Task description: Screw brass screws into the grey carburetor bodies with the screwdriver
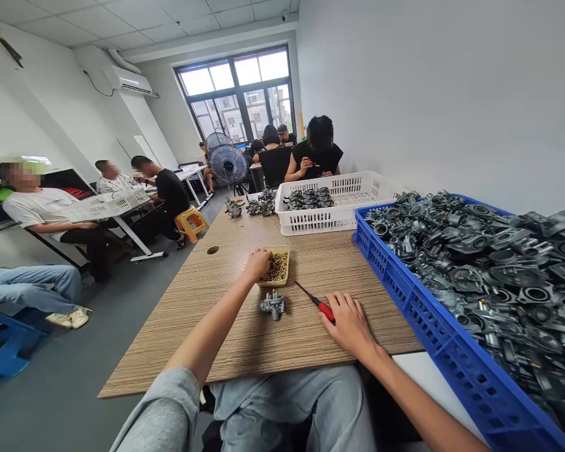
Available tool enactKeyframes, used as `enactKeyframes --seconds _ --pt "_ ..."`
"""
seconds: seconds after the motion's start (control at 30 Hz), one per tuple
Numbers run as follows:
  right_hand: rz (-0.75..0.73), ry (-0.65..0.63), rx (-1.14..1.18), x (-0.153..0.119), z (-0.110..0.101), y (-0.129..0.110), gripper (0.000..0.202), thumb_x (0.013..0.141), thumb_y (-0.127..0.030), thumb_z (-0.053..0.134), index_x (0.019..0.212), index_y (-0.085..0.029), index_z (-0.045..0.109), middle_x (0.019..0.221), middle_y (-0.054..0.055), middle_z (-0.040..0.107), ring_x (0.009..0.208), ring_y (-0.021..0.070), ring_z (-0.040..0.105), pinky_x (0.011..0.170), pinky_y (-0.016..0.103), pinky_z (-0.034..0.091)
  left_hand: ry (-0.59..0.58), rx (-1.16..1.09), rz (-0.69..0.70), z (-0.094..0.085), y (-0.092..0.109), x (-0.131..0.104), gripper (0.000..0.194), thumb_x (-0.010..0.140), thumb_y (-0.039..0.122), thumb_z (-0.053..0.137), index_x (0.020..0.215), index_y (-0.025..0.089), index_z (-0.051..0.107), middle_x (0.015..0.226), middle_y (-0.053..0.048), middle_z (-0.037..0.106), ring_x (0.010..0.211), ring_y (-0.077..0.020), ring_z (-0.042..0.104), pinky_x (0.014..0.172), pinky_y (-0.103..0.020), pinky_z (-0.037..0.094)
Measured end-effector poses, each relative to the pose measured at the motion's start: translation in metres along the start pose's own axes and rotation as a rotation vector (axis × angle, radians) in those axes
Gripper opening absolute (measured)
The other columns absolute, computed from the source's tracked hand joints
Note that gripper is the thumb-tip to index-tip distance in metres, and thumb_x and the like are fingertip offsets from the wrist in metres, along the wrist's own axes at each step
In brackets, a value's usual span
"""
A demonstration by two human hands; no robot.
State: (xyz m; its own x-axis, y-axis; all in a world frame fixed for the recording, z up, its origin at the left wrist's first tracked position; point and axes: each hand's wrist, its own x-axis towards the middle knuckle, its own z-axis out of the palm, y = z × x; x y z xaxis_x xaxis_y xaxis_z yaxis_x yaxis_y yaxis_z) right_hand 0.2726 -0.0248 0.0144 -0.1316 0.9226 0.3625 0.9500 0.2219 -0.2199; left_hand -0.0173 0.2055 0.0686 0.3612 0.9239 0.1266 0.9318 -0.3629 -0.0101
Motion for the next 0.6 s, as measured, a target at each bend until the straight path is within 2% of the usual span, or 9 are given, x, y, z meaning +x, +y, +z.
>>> enactKeyframes --seconds 0.3,0.6 --pt "0.003 -0.008 0.009 0.0003 -0.0029 -0.0014 0.033 0.105 -0.037 0.059 0.133 -0.020 0.063 0.131 0.013 0.068 0.119 0.0299 0.058 0.099 0.042 0.041 0.003 0.011 -0.008 0.0020 -0.0019 0.0029 0.023 0.097 0.015 0.057 0.107 0.018 0.078 0.124 -0.016 0.074 0.123 -0.0321 0.062 0.102 -0.040 0.050" --pt "-0.010 0.010 0.003 0.0000 -0.0011 0.0000 0.036 0.104 -0.037 0.062 0.135 -0.019 0.063 0.130 0.013 0.068 0.119 0.0302 0.058 0.099 0.043 0.042 0.006 0.023 0.037 0.0012 -0.0012 -0.0007 0.028 0.098 0.012 0.053 0.108 0.018 0.079 0.122 -0.016 0.075 0.124 -0.0314 0.062 0.106 -0.042 0.048"
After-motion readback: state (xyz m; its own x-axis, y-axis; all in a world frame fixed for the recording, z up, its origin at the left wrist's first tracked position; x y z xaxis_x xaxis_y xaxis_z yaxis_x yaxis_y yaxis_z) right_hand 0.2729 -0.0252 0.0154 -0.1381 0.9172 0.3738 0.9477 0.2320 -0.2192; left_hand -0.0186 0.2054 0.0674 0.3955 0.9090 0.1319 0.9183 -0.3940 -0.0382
